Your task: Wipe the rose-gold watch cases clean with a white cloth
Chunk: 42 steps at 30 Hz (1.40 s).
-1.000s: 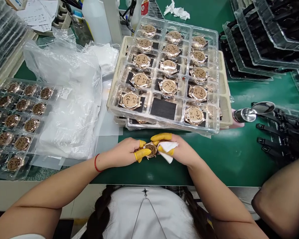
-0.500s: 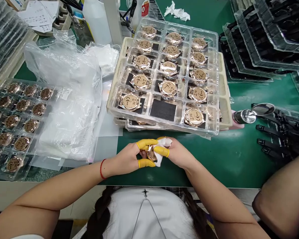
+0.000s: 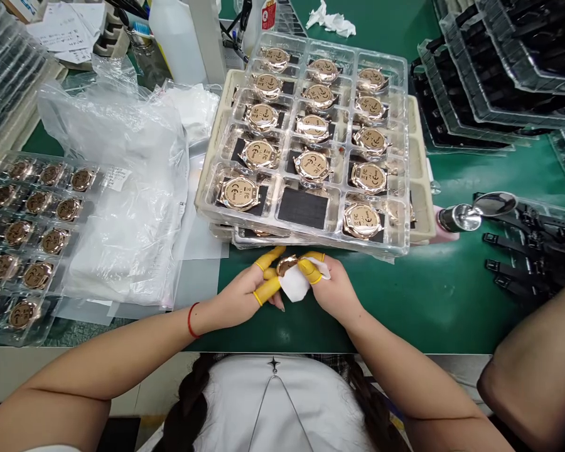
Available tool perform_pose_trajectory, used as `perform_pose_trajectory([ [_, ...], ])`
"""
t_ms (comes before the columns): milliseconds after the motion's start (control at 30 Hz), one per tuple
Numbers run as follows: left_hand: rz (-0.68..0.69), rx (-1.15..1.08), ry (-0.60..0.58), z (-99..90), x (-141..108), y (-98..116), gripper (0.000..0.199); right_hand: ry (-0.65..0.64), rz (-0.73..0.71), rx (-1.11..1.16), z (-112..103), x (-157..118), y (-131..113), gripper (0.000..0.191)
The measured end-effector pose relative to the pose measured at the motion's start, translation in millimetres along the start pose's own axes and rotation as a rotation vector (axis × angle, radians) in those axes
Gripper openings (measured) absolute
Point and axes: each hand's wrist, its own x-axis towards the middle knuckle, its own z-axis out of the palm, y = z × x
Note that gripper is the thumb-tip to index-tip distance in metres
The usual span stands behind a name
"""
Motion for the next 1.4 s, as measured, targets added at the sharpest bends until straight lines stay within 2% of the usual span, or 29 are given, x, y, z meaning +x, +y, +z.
perform_pose_trajectory([
  [67, -0.061, -0.064, 0.086, -0.9, 3.1, 2.0, 0.058, -0.008, -0.052, -0.07, -1.8, 0.0, 1.0, 0.04],
  [167, -0.069, -0.099, 0.191, -3.9, 7.6, 6.9, 0.05, -0.223, 0.022, -0.101, -8.3, 0.5, -0.9, 0.034],
  [233, -0.027, -0.108, 0.245, -5.3, 8.9, 8.9, 0.048, -0.3, 0.078, -0.067, -16.3, 1.0, -4.1, 0.031],
  [300, -0.008, -0.092, 0.262, -5.7, 8.8, 9.0, 0.044, -0.208, 0.07, -0.042, -25.3, 1.2, -7.3, 0.029],
  [367, -0.016, -0.057, 0.248, -5.6, 8.0, 7.3, 0.04, -0.065, 0.006, -0.03, -31.3, 0.8, -9.4, 0.023],
  [400, -0.017, -0.034, 0.238, -5.5, 7.5, 6.1, 0.039, -0.038, -0.046, -0.027, -32.1, 0.3, -9.9, 0.019],
  [500, 0.014, 0.107, 0.219, -5.5, 5.3, 3.2, 0.034, -0.109, -0.284, -0.078, -25.2, -1.8, -9.1, 0.008],
  [567, 0.046, 0.277, 0.17, -6.0, 3.3, 3.3, 0.03, -0.13, -0.378, -0.158, -16.5, -3.1, -6.9, 0.009],
  [633, 0.076, 0.445, 0.102, -6.2, 1.3, 4.7, 0.029, -0.141, -0.332, -0.192, -9.4, -3.9, -4.1, 0.026],
  [700, 0.07, 0.503, 0.061, -5.8, 0.6, 5.5, 0.028, -0.186, -0.263, -0.206, -6.5, -3.5, -1.6, 0.032],
  [833, 0.045, 0.358, 0.142, -4.7, 2.6, 0.4, 0.025, -0.186, -0.363, -0.201, -9.4, 0.4, 0.4, 0.012],
  [900, 0.132, 0.424, 0.202, -6.1, 2.9, -3.4, 0.026, -0.17, -0.412, -0.138, -11.0, 2.5, 0.0, 0.011],
  [1067, 0.53, 1.009, 0.283, -13.9, -0.7, -7.3, 0.027, -0.201, -0.427, -0.103, -10.8, 4.8, -1.2, 0.019],
  [1133, 0.637, 1.165, 0.315, -15.1, -1.7, -7.2, 0.029, -0.182, -0.441, -0.109, -10.0, 4.7, -0.2, 0.018],
  [1200, 0.657, 1.277, 0.299, -14.7, -2.1, -6.9, 0.028, -0.183, -0.427, -0.118, -9.2, 4.3, 2.1, 0.017],
  [1300, 0.682, 1.452, 0.216, -13.2, -1.8, -7.5, 0.031, -0.262, -0.331, -0.19, -7.8, 3.4, 5.5, 0.02],
  [1400, 0.776, 1.539, 0.169, -13.2, -1.2, -8.6, 0.038, -0.327, -0.228, -0.282, -7.7, 2.7, 5.2, 0.024],
])
